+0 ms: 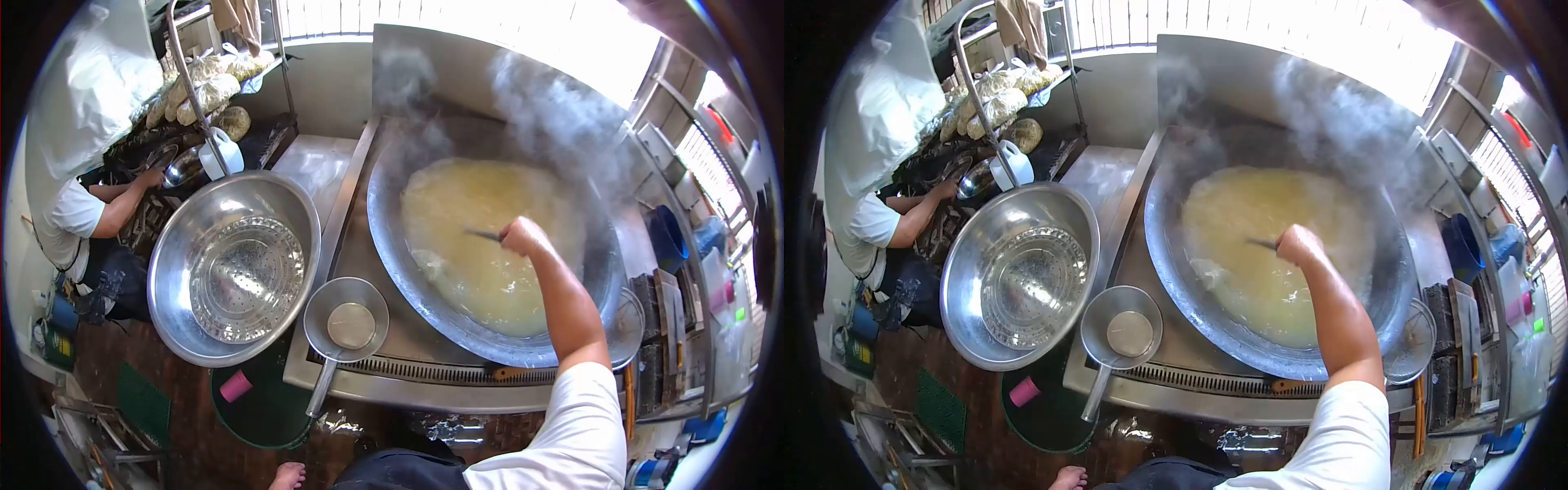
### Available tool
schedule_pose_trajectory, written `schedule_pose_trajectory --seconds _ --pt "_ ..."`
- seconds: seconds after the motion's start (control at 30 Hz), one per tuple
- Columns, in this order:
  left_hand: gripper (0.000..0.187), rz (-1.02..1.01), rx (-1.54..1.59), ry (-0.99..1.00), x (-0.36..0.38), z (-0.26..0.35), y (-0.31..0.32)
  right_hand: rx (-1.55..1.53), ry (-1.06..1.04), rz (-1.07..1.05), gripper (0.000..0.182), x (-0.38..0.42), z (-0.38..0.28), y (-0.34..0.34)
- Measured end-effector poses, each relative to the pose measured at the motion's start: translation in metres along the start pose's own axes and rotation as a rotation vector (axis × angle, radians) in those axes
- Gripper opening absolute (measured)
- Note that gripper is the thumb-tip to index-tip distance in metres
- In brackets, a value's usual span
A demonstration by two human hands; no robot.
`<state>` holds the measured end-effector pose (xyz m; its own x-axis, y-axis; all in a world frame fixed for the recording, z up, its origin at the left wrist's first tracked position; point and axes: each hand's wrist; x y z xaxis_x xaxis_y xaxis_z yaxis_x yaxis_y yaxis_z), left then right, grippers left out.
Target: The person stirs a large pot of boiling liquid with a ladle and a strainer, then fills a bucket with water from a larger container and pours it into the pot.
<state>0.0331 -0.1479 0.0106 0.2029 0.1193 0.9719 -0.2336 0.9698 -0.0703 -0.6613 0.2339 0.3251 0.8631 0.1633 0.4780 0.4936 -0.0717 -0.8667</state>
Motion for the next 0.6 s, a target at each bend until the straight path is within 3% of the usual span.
schedule_pose_trajectory --seconds 0.1,0.27,0.37,0.43,0.53,0.6 --pt "0.028 0.027 -0.03 -0.062 0.017 -0.008 0.018 -0.026 0.148 0.09 0.027 -0.073 0.01 -0.004" --pt "0.026 0.004 -0.023 -0.033 0.018 0.001 0.045 -0.006 0.113 0.365 0.026 -0.106 0.046 0.055" --pt "0.022 -0.027 -0.015 -0.003 0.021 0.019 0.048 -0.239 0.019 0.255 0.025 -0.042 0.066 0.052" --pt "0.025 -0.05 -0.049 0.05 0.024 0.038 0.05 -0.549 0.047 0.051 0.032 0.028 0.083 0.043" --pt "0.03 -0.142 -0.24 0.08 0.016 0.065 0.049 -0.767 0.08 0.089 0.041 0.157 0.11 0.061" --pt "0.031 -0.258 -0.316 0.154 0.009 0.08 0.053 -1.009 -0.013 0.136 0.048 0.236 0.128 0.086"
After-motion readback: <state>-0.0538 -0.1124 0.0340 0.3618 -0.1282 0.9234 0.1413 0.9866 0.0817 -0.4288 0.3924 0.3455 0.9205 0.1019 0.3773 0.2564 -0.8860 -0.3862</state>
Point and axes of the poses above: each hand's wrist, its own x-axis away from the middle knuckle, its own y-axis out of the palm, z = x × y, and after that the axes turned 11 degrees about -z, right-handed
